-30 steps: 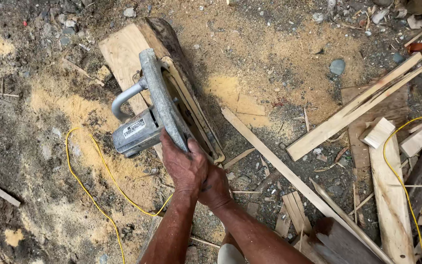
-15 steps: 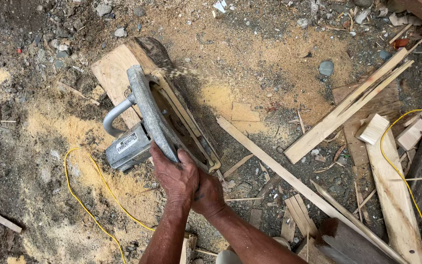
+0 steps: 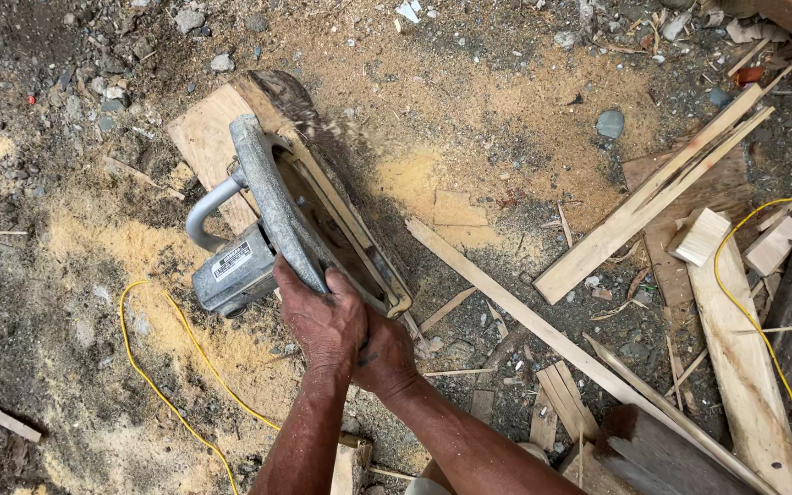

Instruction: The person saws through a large piece of lumber using a circular saw, holding the wood steady and guiding the blade through the material.

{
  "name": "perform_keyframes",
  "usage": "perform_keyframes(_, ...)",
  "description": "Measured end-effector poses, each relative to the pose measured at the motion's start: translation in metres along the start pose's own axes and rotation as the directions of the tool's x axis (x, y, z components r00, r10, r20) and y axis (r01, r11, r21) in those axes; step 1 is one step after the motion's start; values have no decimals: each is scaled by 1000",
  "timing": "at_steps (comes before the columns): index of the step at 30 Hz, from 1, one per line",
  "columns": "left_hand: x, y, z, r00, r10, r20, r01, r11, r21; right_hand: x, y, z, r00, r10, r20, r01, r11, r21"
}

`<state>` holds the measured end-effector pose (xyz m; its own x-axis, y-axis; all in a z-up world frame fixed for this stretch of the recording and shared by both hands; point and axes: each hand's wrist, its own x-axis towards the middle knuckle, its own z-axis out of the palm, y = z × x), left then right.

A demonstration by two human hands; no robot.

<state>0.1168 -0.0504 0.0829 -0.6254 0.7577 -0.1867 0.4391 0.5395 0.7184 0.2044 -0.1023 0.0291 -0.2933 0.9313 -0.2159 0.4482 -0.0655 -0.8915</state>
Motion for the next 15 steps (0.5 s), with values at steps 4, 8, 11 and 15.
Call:
perform_keyframes(4, 3, -1, -1, 999, -34, 13, 34, 999, 17, 1, 2, 1, 999, 13, 33, -13, 1000, 12)
perform_keyframes(8, 3, -4, 1, 999, 34, -20, -34, 999, 28, 3, 2, 3, 999, -39, 1, 39, 999, 9)
perform_keyframes(11, 8, -3, 1, 1000, 19, -1, -19, 999, 34, 6, 4, 3, 999, -49, 7, 48, 999, 19)
perform_keyframes(15, 9, 5, -2, 997, -70, 12, 70, 997, 38, 7, 5, 7, 999, -44, 13, 44, 999, 10)
